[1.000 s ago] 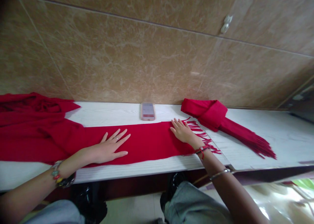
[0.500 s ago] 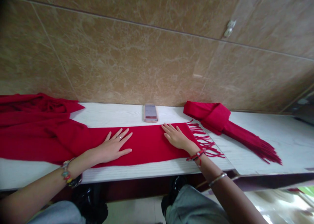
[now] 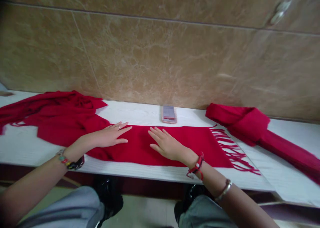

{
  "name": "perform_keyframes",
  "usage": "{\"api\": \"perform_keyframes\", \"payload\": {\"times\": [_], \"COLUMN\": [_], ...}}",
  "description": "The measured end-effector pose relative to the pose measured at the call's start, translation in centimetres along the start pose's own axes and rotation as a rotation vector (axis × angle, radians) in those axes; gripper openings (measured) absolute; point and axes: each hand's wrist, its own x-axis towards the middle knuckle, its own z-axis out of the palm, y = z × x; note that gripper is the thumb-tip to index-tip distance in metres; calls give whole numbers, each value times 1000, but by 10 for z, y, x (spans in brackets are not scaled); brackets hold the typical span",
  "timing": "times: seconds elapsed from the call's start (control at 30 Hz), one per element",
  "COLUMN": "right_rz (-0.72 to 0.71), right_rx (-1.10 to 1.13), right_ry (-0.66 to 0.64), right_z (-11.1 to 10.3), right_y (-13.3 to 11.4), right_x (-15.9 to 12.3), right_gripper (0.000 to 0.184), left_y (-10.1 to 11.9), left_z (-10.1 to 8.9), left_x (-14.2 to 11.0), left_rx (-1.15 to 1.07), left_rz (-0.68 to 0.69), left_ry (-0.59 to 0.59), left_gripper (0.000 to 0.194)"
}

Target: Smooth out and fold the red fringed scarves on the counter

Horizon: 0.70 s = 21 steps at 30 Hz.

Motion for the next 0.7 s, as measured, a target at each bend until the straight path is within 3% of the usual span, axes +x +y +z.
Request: {"api": "perform_keyframes", "payload": {"times": [0.13,0.3,0.47,0.57,0.7], "right_rz": [-23,-16,1,-2,-7], "right_rx": [27,27,30,29,41], "right_ry": [-46,-21,-7,-8,25], "right_z": [17,27,28,28,31], "right_y": [-5,2,1,1,3], "right_x": [6,3,3,3,2], "right_gripper": [52,52,51,51,49], "left_y": [-43,-87,-88,-86,-101], "left_z": [-11,-20,-16,-15,-28], "left_x": [-14,-39,-45,-36,-24], "left_rx": [46,213,255,284,374], "left_rz": [180,202,243,295,314], "left_ry": [19,45,119,83,19], "left_gripper": [32,27,47,60,29]}}
